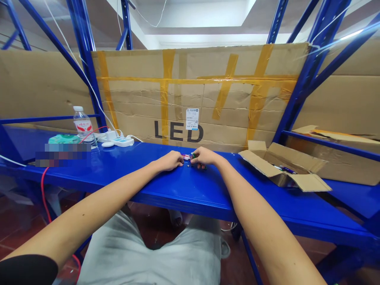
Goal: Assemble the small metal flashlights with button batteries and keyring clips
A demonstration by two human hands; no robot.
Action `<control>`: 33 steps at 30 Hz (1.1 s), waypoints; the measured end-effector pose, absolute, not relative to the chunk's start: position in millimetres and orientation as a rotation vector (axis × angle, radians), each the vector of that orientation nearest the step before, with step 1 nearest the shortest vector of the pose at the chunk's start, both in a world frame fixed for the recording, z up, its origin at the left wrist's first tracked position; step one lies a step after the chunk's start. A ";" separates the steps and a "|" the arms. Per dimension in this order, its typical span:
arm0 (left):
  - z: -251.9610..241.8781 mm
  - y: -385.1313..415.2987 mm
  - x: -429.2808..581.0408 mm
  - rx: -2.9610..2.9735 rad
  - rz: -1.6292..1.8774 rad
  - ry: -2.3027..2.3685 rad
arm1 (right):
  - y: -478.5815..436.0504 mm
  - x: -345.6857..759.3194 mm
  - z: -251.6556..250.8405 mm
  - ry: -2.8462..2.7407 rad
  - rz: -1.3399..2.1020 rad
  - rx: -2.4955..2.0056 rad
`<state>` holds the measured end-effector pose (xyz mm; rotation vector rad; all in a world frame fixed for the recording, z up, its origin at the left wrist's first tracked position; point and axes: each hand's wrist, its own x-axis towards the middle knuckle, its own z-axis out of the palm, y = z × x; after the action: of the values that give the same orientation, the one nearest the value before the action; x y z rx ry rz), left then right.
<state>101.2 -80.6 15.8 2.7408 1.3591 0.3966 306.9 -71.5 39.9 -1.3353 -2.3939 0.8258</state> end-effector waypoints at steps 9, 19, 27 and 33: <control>14.9 -75.4 100.3 2.707 0.434 1.243 | -71.1 298.6 34.4 -2.361 0.824 -1.389; 17.8 -73.1 106.0 2.502 0.528 1.231 | -70.4 291.1 28.8 -2.311 0.834 -1.330; 22.3 -74.2 102.9 2.614 1.006 1.142 | -72.5 291.0 30.9 -2.296 0.810 -1.328; 25.6 -79.6 104.6 2.669 1.274 0.969 | -70.7 291.8 27.9 -2.338 0.787 -1.167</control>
<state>104.6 -79.6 25.6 2.6685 0.9688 1.2739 291.8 -70.7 27.9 -1.1673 -2.3377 0.7873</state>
